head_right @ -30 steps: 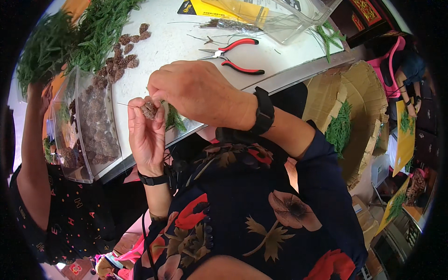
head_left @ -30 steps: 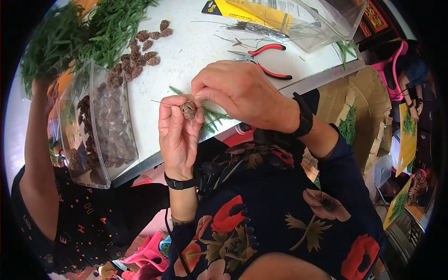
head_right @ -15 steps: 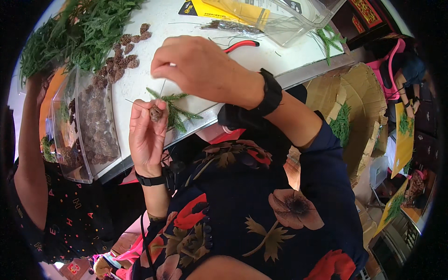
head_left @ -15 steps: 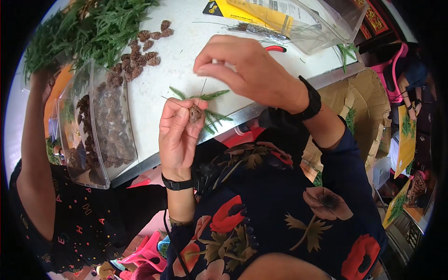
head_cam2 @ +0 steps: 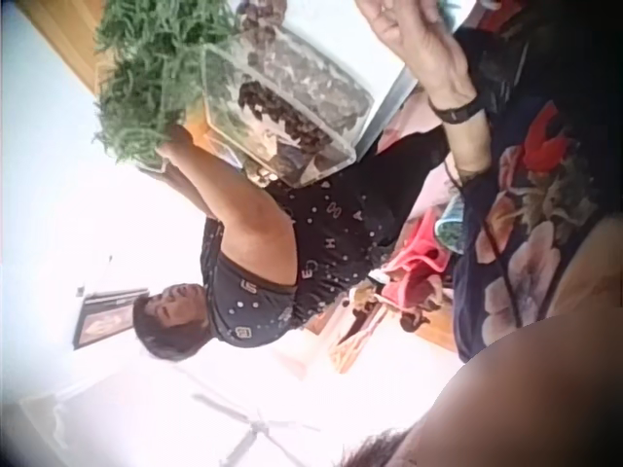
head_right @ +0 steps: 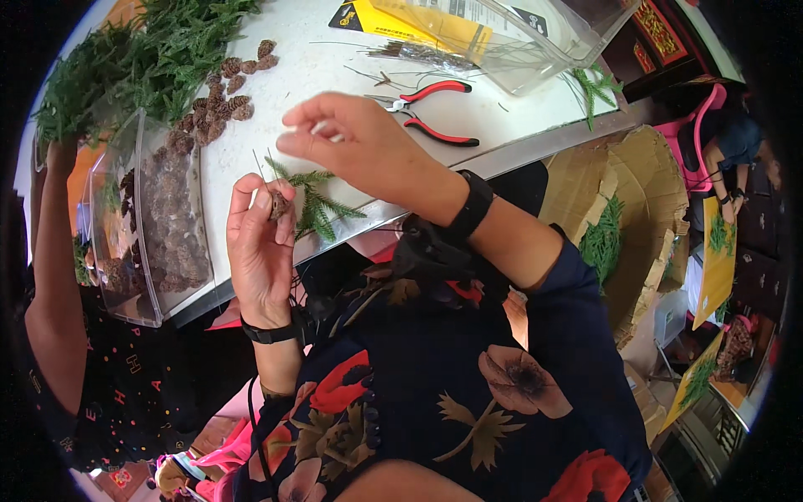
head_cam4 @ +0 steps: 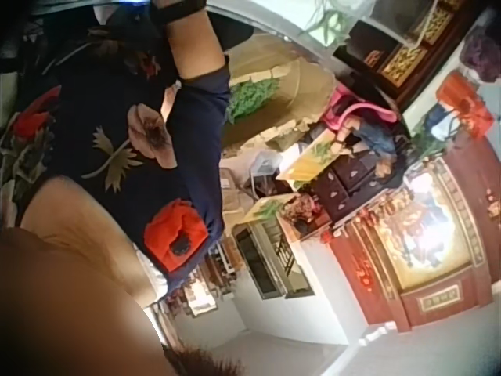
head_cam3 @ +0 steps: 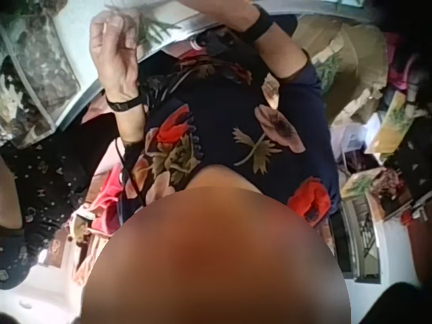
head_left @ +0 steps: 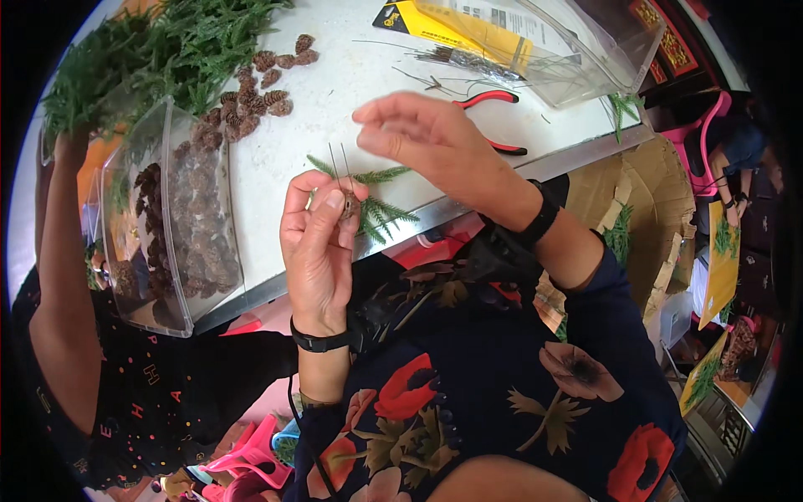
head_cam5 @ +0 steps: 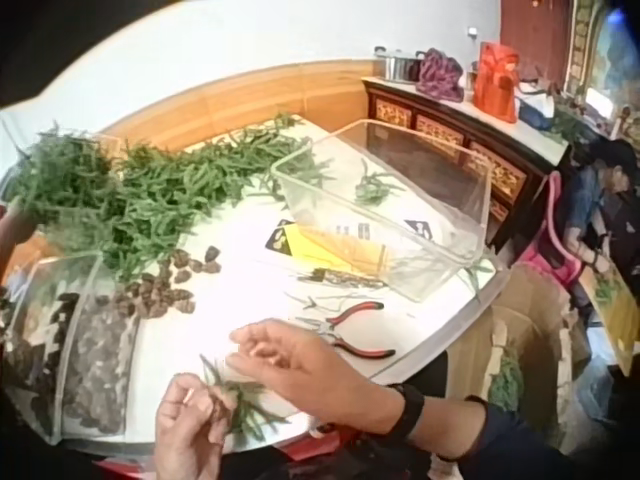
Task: The recorder is trimming and assembling artificial green stems and pine cones into decorative pieces.
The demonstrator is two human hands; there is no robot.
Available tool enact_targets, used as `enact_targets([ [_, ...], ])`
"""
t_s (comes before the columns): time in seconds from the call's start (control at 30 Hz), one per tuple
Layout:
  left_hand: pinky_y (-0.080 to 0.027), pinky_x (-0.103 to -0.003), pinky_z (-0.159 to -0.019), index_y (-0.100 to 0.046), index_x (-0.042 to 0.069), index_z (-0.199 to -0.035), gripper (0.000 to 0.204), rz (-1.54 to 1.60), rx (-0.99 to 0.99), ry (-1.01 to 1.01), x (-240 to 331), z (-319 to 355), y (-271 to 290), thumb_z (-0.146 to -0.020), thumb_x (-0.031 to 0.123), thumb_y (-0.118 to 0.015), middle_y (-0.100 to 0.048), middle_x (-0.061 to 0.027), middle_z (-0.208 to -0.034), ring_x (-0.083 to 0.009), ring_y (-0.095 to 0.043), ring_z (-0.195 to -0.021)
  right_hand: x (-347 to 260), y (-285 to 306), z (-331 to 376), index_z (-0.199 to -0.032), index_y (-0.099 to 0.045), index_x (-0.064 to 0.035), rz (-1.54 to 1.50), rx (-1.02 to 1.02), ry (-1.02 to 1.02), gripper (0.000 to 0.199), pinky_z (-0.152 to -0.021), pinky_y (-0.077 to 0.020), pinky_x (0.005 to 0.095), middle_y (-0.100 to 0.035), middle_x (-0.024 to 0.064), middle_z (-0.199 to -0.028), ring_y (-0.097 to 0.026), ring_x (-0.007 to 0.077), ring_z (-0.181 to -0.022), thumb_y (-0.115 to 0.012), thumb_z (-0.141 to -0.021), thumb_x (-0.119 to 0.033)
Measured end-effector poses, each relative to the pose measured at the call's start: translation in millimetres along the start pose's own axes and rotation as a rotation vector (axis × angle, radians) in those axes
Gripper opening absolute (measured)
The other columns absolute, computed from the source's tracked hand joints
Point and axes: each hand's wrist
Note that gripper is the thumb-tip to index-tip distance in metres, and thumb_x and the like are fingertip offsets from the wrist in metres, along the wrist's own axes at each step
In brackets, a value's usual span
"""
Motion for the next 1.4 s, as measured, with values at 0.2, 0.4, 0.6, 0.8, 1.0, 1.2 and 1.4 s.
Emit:
enact_targets([
  [0.2, -0.041, -0.017, -0.062, -0.05, 0.005, -0.108, 0.019, 0.048, 0.098, 0.065, -7, -2, -11, -0.091, 0.003, -0.056, -0.064, -0.0127, -0.095, -0.0088, -0.055, -0.074, 0, 4, 5, -0.088, -0.066, 0.0025, -0.151, -0.268, -0.101, 0.012, -0.071, -0.0471, 0.0226, -0.065, 0.0065, -0.086, -0.06, 0.0097, -0.076, -0.062, -0.09, -0.008],
  [0.4, -0.031, -0.018, -0.054, -0.053, 0.004, -0.1, 0.014, -0.204, -0.12, 0.222, 0, -4, -18, -0.095, 0.016, -0.048, -0.056, -0.0046, -0.079, -0.0066, -0.042, -0.062, -11, 5, 12, -0.085, -0.067, 0.0006, -0.002, -0.227, -0.047, 0.008, -0.062, -0.0452, 0.0224, -0.065, 0.0046, -0.081, -0.057, 0.0079, -0.066, -0.064, -0.087, -0.007],
  [0.6, -0.024, -0.02, -0.051, -0.053, 0.004, -0.09, 0.018, -0.134, -0.131, 0.257, 0, -1, -16, -0.093, 0.02, -0.044, -0.042, 0.0021, -0.069, -0.0053, -0.032, -0.059, -15, 4, 19, -0.083, -0.067, -0.0001, 0.18, -0.175, 0.07, 0.005, -0.06, -0.0429, 0.0235, -0.063, 0.001, -0.075, -0.055, 0.0073, -0.065, -0.067, -0.085, -0.005],
  [0.8, -0.023, -0.02, -0.051, -0.05, 0.005, -0.082, 0.016, -0.049, -0.058, 0.304, -1, 1, -19, -0.091, 0.018, -0.044, -0.036, 0.0044, -0.066, -0.0047, -0.03, -0.058, -13, 13, 18, -0.082, -0.066, -0.0021, 0.63, -0.151, 0.571, 0.006, -0.057, -0.0398, 0.022, -0.062, 0.0011, -0.073, -0.054, 0.0087, -0.064, -0.069, -0.082, -0.007],
  [1.0, -0.023, -0.02, -0.051, -0.049, 0.006, -0.081, 0.015, -0.058, -0.08, 0.261, 2, -2, -15, -0.091, 0.017, -0.044, -0.035, 0.0048, -0.065, -0.0047, -0.029, -0.057, -23, 6, 25, -0.081, -0.064, -0.0033, 0.653, -0.076, 0.505, 0.006, -0.053, -0.0386, 0.0222, -0.059, 0.0036, -0.073, -0.051, 0.0122, -0.061, -0.07, -0.078, -0.005],
  [1.2, -0.023, -0.02, -0.051, -0.048, 0.007, -0.08, 0.014, -0.109, -0.058, 0.233, 2, -1, -17, -0.091, 0.015, -0.043, -0.034, 0.0055, -0.066, -0.0043, -0.028, -0.057, -27, 5, 22, -0.086, -0.064, -0.0035, 0.659, -0.01, 0.518, 0.01, -0.052, -0.0394, 0.0235, -0.057, 0.0047, -0.085, -0.048, 0.0129, -0.059, -0.068, -0.078, 0.0],
  [1.4, -0.023, -0.02, -0.051, -0.048, 0.008, -0.08, 0.013, -0.129, -0.103, 0.321, 3, -9, -15, -0.09, 0.015, -0.043, -0.035, 0.0056, -0.067, -0.0043, -0.027, -0.057, -22, 20, 3, -0.094, -0.063, -0.0044, 0.79, -0.23, 0.786, 0.02, -0.053, -0.0421, 0.0244, -0.056, 0.0062, -0.091, -0.051, 0.0133, -0.062, -0.066, -0.076, 0.003],
])
Point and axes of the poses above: each hand's wrist, its own z-axis away from the middle knuckle, its own y-axis out of the back of the hand, x = y × z
